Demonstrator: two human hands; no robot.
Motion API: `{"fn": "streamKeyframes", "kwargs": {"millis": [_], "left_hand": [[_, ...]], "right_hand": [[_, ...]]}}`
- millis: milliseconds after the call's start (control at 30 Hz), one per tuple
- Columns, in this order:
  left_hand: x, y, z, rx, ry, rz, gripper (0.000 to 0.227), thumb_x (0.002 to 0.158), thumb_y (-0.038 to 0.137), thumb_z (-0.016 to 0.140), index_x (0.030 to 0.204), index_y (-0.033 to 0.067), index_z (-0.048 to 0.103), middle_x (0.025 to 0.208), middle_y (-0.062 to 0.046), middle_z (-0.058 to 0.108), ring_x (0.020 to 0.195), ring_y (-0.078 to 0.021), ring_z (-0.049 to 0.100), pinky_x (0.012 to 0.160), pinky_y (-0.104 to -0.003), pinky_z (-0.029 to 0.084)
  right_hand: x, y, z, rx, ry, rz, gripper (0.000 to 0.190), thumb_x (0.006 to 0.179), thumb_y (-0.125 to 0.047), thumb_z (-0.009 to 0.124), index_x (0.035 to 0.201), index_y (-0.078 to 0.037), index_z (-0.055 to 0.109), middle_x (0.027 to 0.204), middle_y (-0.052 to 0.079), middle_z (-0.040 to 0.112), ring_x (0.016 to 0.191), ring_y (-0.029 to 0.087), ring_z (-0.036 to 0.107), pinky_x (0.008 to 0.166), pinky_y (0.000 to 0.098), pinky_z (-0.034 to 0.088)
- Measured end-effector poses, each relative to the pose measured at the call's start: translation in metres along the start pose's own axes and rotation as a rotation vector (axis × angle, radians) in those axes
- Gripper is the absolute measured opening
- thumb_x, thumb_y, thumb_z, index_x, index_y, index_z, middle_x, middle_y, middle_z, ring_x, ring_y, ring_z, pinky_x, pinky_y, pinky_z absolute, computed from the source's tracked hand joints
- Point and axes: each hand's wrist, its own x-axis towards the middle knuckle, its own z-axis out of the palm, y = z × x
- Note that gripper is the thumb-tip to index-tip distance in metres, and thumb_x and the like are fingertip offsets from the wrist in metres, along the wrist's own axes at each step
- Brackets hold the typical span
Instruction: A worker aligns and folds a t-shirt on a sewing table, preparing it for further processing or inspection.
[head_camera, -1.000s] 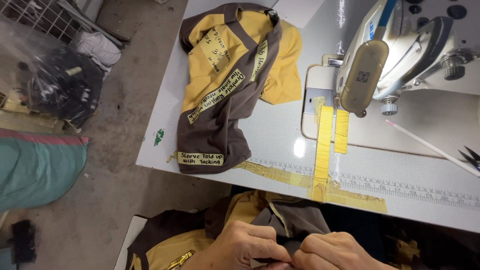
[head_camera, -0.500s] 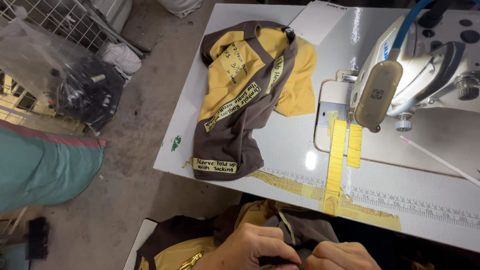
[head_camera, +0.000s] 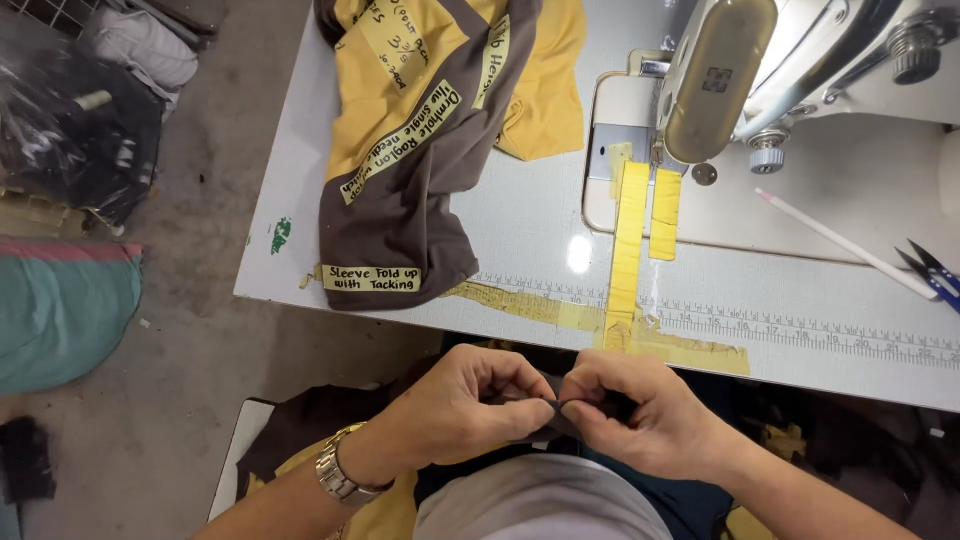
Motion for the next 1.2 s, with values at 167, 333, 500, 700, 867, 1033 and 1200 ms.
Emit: {"fn": "streamKeyframes", "kwargs": {"millis": [167, 333, 500, 700, 867, 1033, 1200], "left_hand": [[-0.013, -0.001, 0.012, 0.323, 0.074, 0.382, 0.003, 0.085, 0.005, 0.076, 0.084, 0.0083, 0.077, 0.077, 0.003, 0.075, 0.069, -0.0014, 0.062, 0.062, -0.019, 0.052], [-0.04, -0.015, 0.022, 1.001, 0.083, 1.116, 0.029, 0.108, 0.006, 0.042, 0.112, -0.0047, 0.069, 0.072, -0.005, 0.042, 0.057, -0.0177, 0.043, 0.049, -0.033, 0.034], [-0.044, -0.057, 0.044, 1.003, 0.318, 1.114, 0.046, 0.095, 0.012, 0.081, 0.064, 0.0161, 0.047, 0.059, 0.003, 0.037, 0.049, -0.0091, 0.033, 0.047, -0.025, 0.028], [-0.036, -0.053, 0.034, 1.049, 0.229, 1.212, 0.021, 0.096, 0.006, 0.078, 0.084, 0.0126, 0.062, 0.063, 0.004, 0.038, 0.052, -0.0085, 0.035, 0.049, -0.024, 0.028], [-0.027, -0.047, 0.031, 1.026, 0.214, 1.316, 0.022, 0.095, -0.003, 0.073, 0.081, 0.0109, 0.063, 0.065, 0.003, 0.038, 0.052, -0.0104, 0.032, 0.047, -0.026, 0.022], [-0.025, -0.043, 0.029, 1.043, 0.213, 1.356, 0.012, 0.097, -0.001, 0.072, 0.088, 0.0072, 0.069, 0.067, 0.003, 0.043, 0.053, -0.0094, 0.036, 0.048, -0.025, 0.022], [-0.026, -0.043, 0.027, 1.036, 0.182, 1.328, 0.011, 0.101, 0.002, 0.061, 0.1, 0.0021, 0.071, 0.069, 0.001, 0.044, 0.053, -0.0102, 0.038, 0.047, -0.024, 0.026]], "right_hand": [[-0.004, -0.015, 0.005, -0.223, 0.067, -0.168, 0.01, 0.085, -0.005, 0.066, 0.084, -0.015, 0.065, 0.071, -0.002, 0.061, 0.051, 0.012, 0.052, 0.046, 0.0261, 0.041], [-0.033, -0.023, 0.013, -0.648, 0.097, -0.689, 0.01, 0.097, -0.006, 0.06, 0.092, 0.002, 0.062, 0.076, 0.008, 0.056, 0.054, 0.016, 0.05, 0.049, 0.0312, 0.038], [-0.083, 0.0, 0.03, -0.747, 0.08, -0.638, 0.007, 0.094, -0.011, 0.072, 0.091, -0.009, 0.065, 0.081, 0.003, 0.063, 0.065, 0.012, 0.06, 0.06, 0.0282, 0.05], [-0.081, 0.007, 0.022, -0.755, 0.036, -0.706, 0.01, 0.093, -0.008, 0.075, 0.098, -0.005, 0.067, 0.085, 0.007, 0.068, 0.069, 0.016, 0.067, 0.063, 0.0309, 0.055], [-0.06, 0.0, 0.02, -0.634, 0.12, -0.768, 0.009, 0.092, -0.004, 0.071, 0.092, 0.001, 0.064, 0.076, 0.011, 0.065, 0.06, 0.019, 0.064, 0.057, 0.0297, 0.052], [-0.063, -0.002, 0.019, -0.705, 0.145, -0.716, 0.011, 0.093, -0.009, 0.071, 0.093, 0.0, 0.066, 0.078, 0.011, 0.068, 0.063, 0.018, 0.068, 0.06, 0.0306, 0.055], [-0.058, 0.001, 0.018, -0.719, 0.167, -0.766, 0.008, 0.092, -0.007, 0.07, 0.091, -0.001, 0.065, 0.075, 0.009, 0.067, 0.061, 0.017, 0.066, 0.059, 0.0298, 0.053]]}}
